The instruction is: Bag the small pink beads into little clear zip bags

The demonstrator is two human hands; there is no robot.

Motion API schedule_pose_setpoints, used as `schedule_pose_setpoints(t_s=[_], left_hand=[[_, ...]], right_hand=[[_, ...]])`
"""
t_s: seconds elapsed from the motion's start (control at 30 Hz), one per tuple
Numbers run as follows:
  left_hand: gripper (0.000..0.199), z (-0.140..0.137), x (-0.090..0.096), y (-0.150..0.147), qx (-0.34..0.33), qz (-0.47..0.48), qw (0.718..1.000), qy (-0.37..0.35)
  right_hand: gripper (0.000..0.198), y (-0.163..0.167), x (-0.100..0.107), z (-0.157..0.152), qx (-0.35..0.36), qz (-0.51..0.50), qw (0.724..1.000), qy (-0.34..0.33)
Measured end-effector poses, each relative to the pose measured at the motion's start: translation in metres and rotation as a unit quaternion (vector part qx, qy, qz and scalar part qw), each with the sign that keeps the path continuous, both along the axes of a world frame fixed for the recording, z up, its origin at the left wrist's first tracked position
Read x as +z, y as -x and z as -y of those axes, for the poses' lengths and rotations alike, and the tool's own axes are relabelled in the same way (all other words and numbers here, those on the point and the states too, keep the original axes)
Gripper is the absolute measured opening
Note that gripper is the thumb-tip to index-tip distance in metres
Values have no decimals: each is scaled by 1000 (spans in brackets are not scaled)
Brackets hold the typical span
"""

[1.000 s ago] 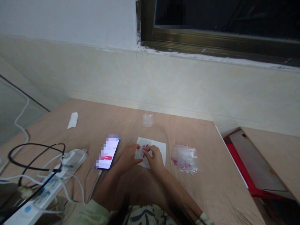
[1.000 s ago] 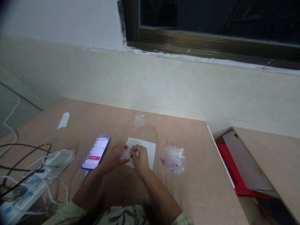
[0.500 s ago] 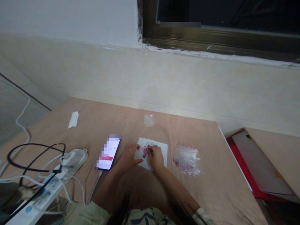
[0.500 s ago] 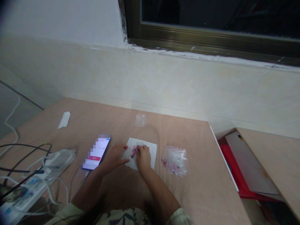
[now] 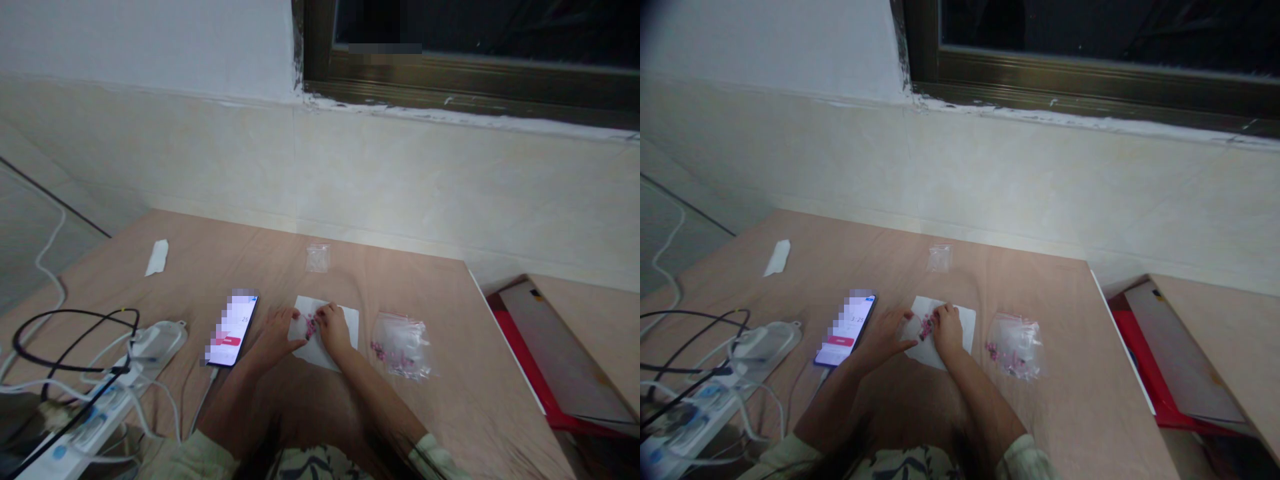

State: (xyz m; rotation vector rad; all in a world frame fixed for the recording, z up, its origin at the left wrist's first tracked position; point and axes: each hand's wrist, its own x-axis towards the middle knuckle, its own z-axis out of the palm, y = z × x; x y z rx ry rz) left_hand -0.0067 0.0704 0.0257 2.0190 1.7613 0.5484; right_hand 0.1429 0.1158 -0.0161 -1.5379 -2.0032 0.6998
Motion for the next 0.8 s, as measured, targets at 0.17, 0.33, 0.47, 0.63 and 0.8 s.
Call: schedule_pose_setpoints(t_s=[0.17, 0.33, 0.47, 0.63, 0.8], left_hand=[[42, 0, 1, 0, 4, 6, 1000, 4], [41, -2, -1, -2, 0, -5, 1000, 8], [38, -3, -1, -3, -1, -7, 1000, 3], [40, -2, 1, -3, 4, -11, 1000, -11], [40, -2, 0, -1, 4, -8, 1000, -15]], right_hand=[[5, -3, -2, -2, 0, 9, 1000, 17], [2, -3, 12, 3, -13, -52, 998, 26], [7, 2, 25, 13, 33, -132, 990, 27], [15, 0, 13, 13, -31, -63, 997, 15], [10, -4, 0, 9, -11, -10, 1000, 7]])
